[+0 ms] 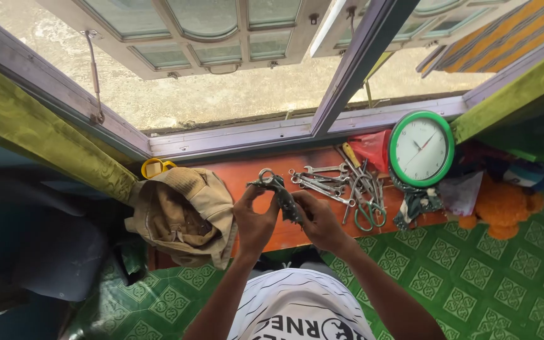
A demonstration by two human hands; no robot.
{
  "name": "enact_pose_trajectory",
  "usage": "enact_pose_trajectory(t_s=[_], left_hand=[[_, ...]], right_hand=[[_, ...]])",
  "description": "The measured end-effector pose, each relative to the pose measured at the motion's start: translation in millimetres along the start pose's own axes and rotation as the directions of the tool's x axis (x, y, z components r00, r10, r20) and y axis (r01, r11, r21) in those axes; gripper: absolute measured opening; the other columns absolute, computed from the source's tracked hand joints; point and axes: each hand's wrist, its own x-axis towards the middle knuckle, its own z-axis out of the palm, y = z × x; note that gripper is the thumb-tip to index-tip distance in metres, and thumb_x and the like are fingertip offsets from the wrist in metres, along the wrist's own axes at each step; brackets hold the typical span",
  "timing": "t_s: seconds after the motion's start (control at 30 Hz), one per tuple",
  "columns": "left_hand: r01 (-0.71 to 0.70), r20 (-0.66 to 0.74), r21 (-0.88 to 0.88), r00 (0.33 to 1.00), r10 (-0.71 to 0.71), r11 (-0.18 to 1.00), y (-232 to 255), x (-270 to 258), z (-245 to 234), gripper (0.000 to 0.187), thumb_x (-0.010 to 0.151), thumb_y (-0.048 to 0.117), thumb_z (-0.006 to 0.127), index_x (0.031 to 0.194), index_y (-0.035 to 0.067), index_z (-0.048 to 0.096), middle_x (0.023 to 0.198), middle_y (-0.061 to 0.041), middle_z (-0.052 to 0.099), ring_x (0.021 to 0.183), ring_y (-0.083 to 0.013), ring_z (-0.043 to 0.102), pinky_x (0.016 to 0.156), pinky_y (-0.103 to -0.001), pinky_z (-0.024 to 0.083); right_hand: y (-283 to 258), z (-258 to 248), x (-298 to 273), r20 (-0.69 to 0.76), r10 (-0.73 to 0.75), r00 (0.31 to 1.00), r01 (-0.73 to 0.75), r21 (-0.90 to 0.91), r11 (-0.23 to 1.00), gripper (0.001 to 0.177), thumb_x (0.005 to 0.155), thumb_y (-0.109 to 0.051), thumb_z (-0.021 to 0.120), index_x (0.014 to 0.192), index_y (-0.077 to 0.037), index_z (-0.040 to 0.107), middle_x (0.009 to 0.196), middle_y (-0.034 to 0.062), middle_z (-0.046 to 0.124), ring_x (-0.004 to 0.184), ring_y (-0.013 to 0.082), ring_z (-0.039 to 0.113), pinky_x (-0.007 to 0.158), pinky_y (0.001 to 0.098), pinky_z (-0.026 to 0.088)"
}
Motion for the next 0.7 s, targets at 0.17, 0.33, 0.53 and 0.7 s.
enact_pose_trajectory(t_s=[0.17,0.33,0.53,0.7], left_hand=[[-0.033,-0.104,0.069,0.994,0.04,0.997,31.9,8.2,9.7,0.026,0.084,-0.004,0.077,0.108,0.002,0.074,0.1,-0.005,0.07,0.097,-0.0163,0.067,0.09,-0.029,0.051],[-0.058,-0.151,0.047,0.986,0.065,0.997,47.5,13.6,11.3,0.026,0.086,-0.006,0.074,0.11,0.003,0.077,0.102,-0.005,0.072,0.095,-0.0151,0.068,0.088,-0.028,0.052],[-0.141,-0.282,0.033,0.948,0.145,0.989,43.3,15.6,15.7,0.027,0.086,-0.01,0.071,0.109,0.003,0.074,0.102,-0.004,0.071,0.094,-0.0146,0.07,0.085,-0.026,0.056],[-0.185,-0.334,0.189,0.912,0.24,0.964,39.6,15.6,21.6,0.023,0.082,-0.01,0.079,0.099,0.004,0.074,0.094,-0.004,0.071,0.086,-0.0163,0.068,0.079,-0.03,0.053]], right_hand=[[2.0,-19.7,4.7,0.062,-0.027,0.998,0.035,-0.137,0.99,0.019,0.099,-0.002,0.058,0.118,-0.001,0.061,0.077,0.0037,0.064,0.067,0.0095,0.058,0.061,0.0274,0.048],[17.0,-31.4,9.9,0.135,-0.023,0.991,0.051,-0.213,0.976,0.008,0.1,-0.008,0.058,0.105,-0.003,0.061,0.072,0.0027,0.061,0.059,0.0107,0.053,0.056,0.0291,0.043],[14.4,-34.7,17.2,0.154,0.074,0.985,-0.036,-0.236,0.971,0.018,0.103,-0.021,0.058,0.11,-0.004,0.058,0.062,0.0029,0.044,0.054,0.0118,0.039,0.049,0.0333,0.032],[42.5,-44.1,23.2,0.081,-0.023,0.996,0.05,-0.337,0.94,0.021,0.104,-0.027,0.051,0.099,-0.006,0.047,0.062,0.0052,0.047,0.053,0.0174,0.045,0.052,0.0375,0.035]])
